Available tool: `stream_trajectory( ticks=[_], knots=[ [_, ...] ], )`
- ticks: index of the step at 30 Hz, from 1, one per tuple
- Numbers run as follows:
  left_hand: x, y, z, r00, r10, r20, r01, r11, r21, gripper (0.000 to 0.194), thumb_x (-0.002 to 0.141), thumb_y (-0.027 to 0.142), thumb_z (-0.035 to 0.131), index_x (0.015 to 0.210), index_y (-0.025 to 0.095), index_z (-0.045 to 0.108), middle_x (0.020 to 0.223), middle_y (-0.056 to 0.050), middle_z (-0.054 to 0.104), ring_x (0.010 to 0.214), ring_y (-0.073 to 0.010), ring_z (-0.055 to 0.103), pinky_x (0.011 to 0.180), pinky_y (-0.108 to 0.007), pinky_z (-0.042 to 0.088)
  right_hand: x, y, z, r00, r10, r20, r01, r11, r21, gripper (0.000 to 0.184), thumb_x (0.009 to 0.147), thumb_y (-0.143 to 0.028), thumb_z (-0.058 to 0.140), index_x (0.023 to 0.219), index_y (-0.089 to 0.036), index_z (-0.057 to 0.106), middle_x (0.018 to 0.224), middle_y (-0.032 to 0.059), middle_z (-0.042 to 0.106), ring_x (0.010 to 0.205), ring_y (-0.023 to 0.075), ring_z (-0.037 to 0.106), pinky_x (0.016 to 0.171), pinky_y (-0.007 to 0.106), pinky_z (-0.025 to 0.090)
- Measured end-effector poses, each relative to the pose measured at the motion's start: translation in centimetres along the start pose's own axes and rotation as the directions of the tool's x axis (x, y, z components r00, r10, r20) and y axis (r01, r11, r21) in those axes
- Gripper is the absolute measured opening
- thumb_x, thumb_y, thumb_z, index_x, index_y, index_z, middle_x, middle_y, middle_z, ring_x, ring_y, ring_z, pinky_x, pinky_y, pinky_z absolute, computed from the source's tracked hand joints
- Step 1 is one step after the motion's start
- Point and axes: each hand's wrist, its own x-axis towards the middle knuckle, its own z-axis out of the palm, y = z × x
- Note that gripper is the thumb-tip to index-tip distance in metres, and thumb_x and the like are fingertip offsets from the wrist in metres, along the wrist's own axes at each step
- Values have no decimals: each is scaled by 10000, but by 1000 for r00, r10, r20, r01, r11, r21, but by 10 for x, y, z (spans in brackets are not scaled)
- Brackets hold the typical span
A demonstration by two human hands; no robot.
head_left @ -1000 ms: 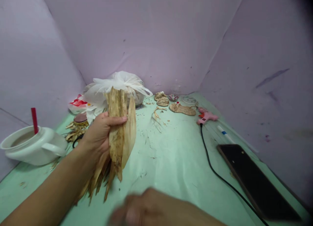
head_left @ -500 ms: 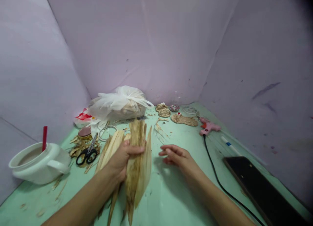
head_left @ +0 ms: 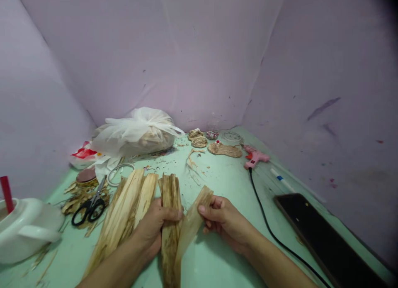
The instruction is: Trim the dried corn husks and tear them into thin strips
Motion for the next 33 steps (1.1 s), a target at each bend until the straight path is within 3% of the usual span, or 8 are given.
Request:
stream_trajectory(
  ticks=[5, 8, 13, 18, 21, 26, 30, 33],
  knots=[
    [2, 11, -5, 1000, -30, 8, 30, 999, -15, 281, 375, 17, 458, 614, 144, 535, 505, 14, 541, 438, -105, 476, 462, -231, 399, -5, -9, -2, 986, 75, 147, -79, 997, 20, 272, 581, -324, 754, 690, -99, 645, 564, 0, 563, 450, 52, 427, 460, 189, 339],
    [0, 14, -5, 997, -61, 54, 63, 997, -36, 363, 405, 53, 477, 747, 140, 563, 500, 24, 514, 384, -81, 394, 415, -229, 367, -6, -8, -1, 987, 124, 105, -126, 992, 6, 292, 602, -361, 738, 693, -101, 642, 578, 13, 584, 486, 76, 487, 501, 203, 357],
    [-2, 4, -2, 996, -71, 50, 73, 997, -27, 388, 494, 82, 582, 882, 98, 564, 444, 48, 432, 397, -71, 369, 358, -179, 303, -2, -3, 1, 998, 54, 27, -55, 997, 59, 267, 626, -351, 731, 678, -116, 614, 549, -3, 569, 472, 77, 481, 483, 198, 353],
    [2, -3, 1, 996, -83, 33, 85, 995, -60, 454, 541, 15, 594, 983, 98, 531, 601, 1, 569, 375, -29, 338, 322, -142, 240, 1, -2, 4, 999, 15, 34, -22, 970, 243, 229, 628, -317, 730, 639, -132, 596, 552, -16, 565, 484, 80, 494, 496, 198, 409],
    [4, 6, -2, 998, -43, 43, 47, 994, -97, 367, 575, 10, 577, 935, 80, 558, 734, -60, 623, 371, -11, 338, 319, -134, 235, 1, -1, 3, 998, 35, 46, -48, 946, 321, 193, 649, -295, 710, 646, -137, 600, 575, -12, 576, 502, 96, 520, 538, 239, 466],
    [7, 25, -9, 993, 44, -110, -60, 987, -148, 182, 742, 231, 519, 813, 76, 582, 720, -93, 624, 346, -18, 317, 301, -143, 198, 5, 0, 0, 994, 43, -99, -4, 931, 366, 102, 703, -232, 657, 675, -141, 623, 573, -2, 608, 500, 102, 544, 512, 213, 470],
    [4, 14, -4, 990, -121, -69, 123, 992, 22, 204, 658, 206, 617, 812, 75, 594, 659, -60, 605, 351, -10, 308, 311, -134, 164, 5, 4, 3, 996, -24, -81, 46, 958, 284, 114, 704, -249, 665, 741, -144, 641, 678, 29, 665, 582, 122, 593, 569, 221, 478],
    [0, 0, 3, 983, -181, 27, 177, 977, 116, 246, 554, 242, 712, 698, 109, 562, 453, 48, 440, 346, -15, 278, 321, -133, 128, 2, 10, 10, 999, -46, -29, 49, 992, 115, 187, 686, -295, 685, 777, -139, 637, 673, 40, 664, 581, 142, 600, 593, 266, 479]
  ],
)
